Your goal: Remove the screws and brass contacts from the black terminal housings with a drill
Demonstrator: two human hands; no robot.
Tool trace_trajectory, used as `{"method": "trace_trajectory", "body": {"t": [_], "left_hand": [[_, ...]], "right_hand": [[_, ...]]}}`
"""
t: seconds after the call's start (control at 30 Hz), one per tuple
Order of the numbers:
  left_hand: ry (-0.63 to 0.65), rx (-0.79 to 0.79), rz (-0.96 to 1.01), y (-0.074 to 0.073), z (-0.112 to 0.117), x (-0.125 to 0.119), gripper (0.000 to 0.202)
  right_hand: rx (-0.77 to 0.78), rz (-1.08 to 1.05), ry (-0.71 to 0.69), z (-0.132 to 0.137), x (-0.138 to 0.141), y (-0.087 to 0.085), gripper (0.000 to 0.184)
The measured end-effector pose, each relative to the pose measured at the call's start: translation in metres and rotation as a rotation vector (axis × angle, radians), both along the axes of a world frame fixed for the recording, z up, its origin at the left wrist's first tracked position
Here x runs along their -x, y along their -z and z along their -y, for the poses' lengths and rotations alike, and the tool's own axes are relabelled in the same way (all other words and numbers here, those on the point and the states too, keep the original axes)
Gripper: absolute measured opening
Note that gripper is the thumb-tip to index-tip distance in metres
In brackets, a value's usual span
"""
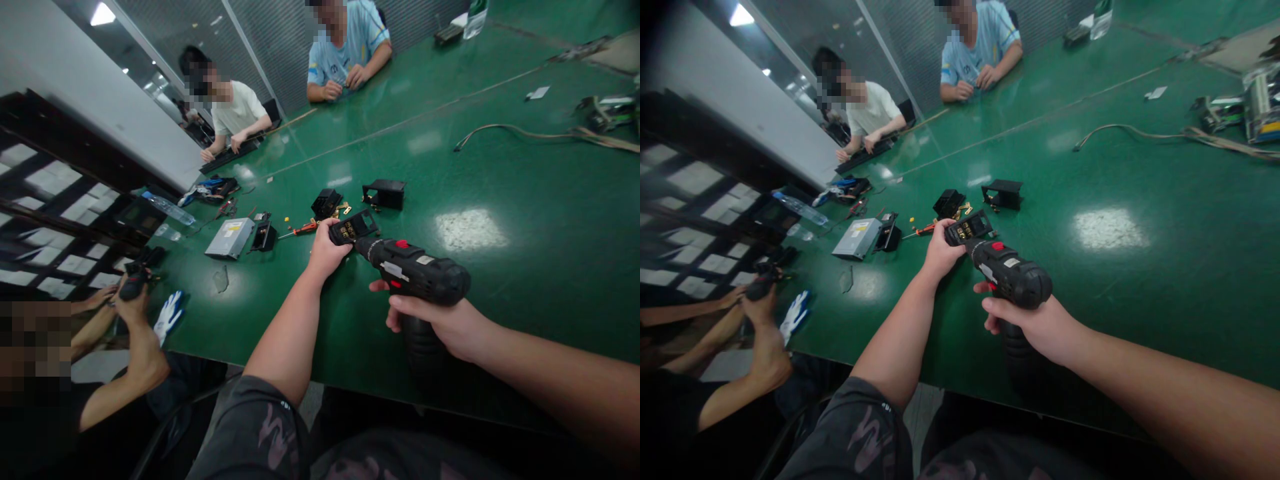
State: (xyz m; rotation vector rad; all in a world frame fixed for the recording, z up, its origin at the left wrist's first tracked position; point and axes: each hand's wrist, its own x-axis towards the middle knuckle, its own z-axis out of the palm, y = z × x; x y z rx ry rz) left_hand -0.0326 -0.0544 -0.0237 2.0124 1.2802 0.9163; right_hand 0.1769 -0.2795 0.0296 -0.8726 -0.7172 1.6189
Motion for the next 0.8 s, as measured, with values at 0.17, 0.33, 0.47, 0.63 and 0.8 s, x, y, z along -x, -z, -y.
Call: {"method": "trace_trajectory", "body": {"t": [0.17,0.33,0.47,0.63,0.8], "left_hand": [[-0.036,-0.026,-0.012,-0.002,0.0005,-0.0025,0.071],[-0.038,-0.024,-0.001,-0.0023,0.0025,-0.0037,0.068],[-0.015,-0.04,0.004,-0.0004,0.0023,-0.0027,0.069],[-0.01,-0.028,0.016,0.0013,0.0011,-0.0036,0.07],[-0.015,0.001,0.017,-0.0022,0.0038,-0.0054,0.07]], "right_hand": [[0.0,0.034,-0.009,0.0017,0.001,0.0014,0.049],[-0.002,0.047,0.001,0.0015,-0.0007,0.0028,0.055],[-0.003,0.046,-0.004,0.0011,-0.0021,0.0021,0.051],[-0.002,0.029,-0.019,0.0019,-0.0021,-0.0007,0.049],[0.019,0.046,-0.007,0.0026,-0.0002,-0.0018,0.055]]}}
